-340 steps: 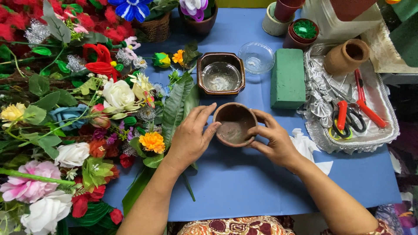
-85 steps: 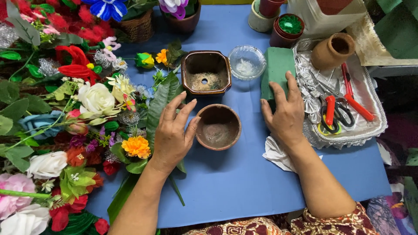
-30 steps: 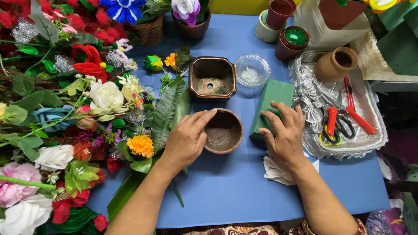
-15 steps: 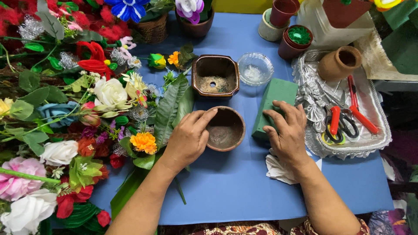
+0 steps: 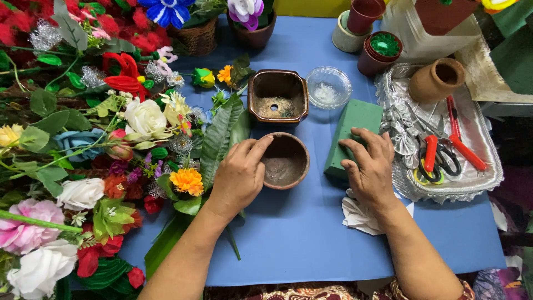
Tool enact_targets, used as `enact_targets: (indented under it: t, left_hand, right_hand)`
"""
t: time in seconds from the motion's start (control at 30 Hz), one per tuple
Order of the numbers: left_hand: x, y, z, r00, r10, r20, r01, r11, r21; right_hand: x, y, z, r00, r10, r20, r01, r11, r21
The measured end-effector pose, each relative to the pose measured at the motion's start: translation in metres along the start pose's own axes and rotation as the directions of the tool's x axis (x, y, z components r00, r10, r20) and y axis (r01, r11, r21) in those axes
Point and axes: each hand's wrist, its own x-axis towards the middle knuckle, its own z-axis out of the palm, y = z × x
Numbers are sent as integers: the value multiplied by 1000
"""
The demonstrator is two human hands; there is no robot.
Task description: The person wipes the inside and outside of several small ceramic pots using a white cloth.
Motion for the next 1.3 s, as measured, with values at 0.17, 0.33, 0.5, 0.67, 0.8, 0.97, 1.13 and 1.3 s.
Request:
enact_targets:
  t: [0.17, 0.33, 0.5, 0.67, 0.8, 0.97, 1.13, 1.3]
  left_hand:
    - [-1, -2, 1, 1000, 10, 2, -10, 1000, 22]
    - [1, -2, 0, 1000, 13, 7, -14, 1000, 4]
    - [3, 0, -3, 999, 12, -36, -14, 999, -51]
    - [4, -2, -2, 996, 20, -82, -22, 999, -26]
    - [7, -2, -4, 991, 17, -130, -21, 999, -30]
    - [8, -3, -10, 993, -21, -112, 18, 999, -32]
    - [7, 0, -10, 994, -27, -102, 23, 999, -42]
    - [8, 2, -10, 997, -46, -64, 39, 993, -110]
  right_hand:
    - [0, -4, -3, 1000, -8, -5, 8, 1000, -3]
    - [1, -5, -3, 1000, -10, 3, 10, 1000, 9]
    - [1, -7, -3, 1000, -15, 1, 15, 1000, 15]
    - [2, -8, -3, 1000, -11, -2, 11, 1000, 12]
    - [2, -3, 0, 1000, -15, -9, 15, 1000, 17]
    - [3, -4, 0, 1000, -5, -16, 6, 999, 38]
    - [2, -5, 0, 1000, -1, -21, 2, 999, 52]
    - [3, -4, -1, 999, -11, -36, 14, 998, 61]
